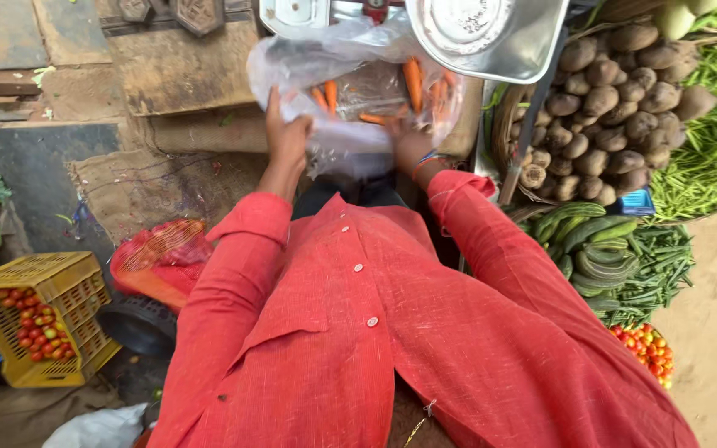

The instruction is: The person picks carrots one at a time from a pile at a market stall and scrapes or trims the tops and skin off each carrot by hand, then places the trimmed carrots into a plastic bag beside the scale. The person continues handling carrots from the pile throughout the episode.

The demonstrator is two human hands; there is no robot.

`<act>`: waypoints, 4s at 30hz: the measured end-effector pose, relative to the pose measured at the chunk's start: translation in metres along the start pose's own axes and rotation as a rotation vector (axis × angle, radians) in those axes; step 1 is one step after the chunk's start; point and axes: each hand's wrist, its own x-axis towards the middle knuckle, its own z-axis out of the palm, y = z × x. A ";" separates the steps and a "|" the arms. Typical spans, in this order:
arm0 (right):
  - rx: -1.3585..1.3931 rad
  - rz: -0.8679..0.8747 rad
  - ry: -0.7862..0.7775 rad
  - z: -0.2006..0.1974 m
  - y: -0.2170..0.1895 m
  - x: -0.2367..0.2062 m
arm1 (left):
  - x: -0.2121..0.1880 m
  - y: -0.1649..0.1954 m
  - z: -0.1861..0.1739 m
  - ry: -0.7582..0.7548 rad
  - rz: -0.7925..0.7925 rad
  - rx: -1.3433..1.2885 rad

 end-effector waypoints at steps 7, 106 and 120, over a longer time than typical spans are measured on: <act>0.033 -0.007 0.593 -0.012 0.022 -0.006 | 0.017 0.066 -0.015 -0.456 0.322 0.340; 0.170 0.711 0.074 0.063 0.001 0.131 | 0.008 0.021 -0.089 -0.536 -0.050 1.144; 1.305 0.589 0.118 0.044 0.010 0.093 | 0.012 0.011 -0.112 -0.591 0.155 1.005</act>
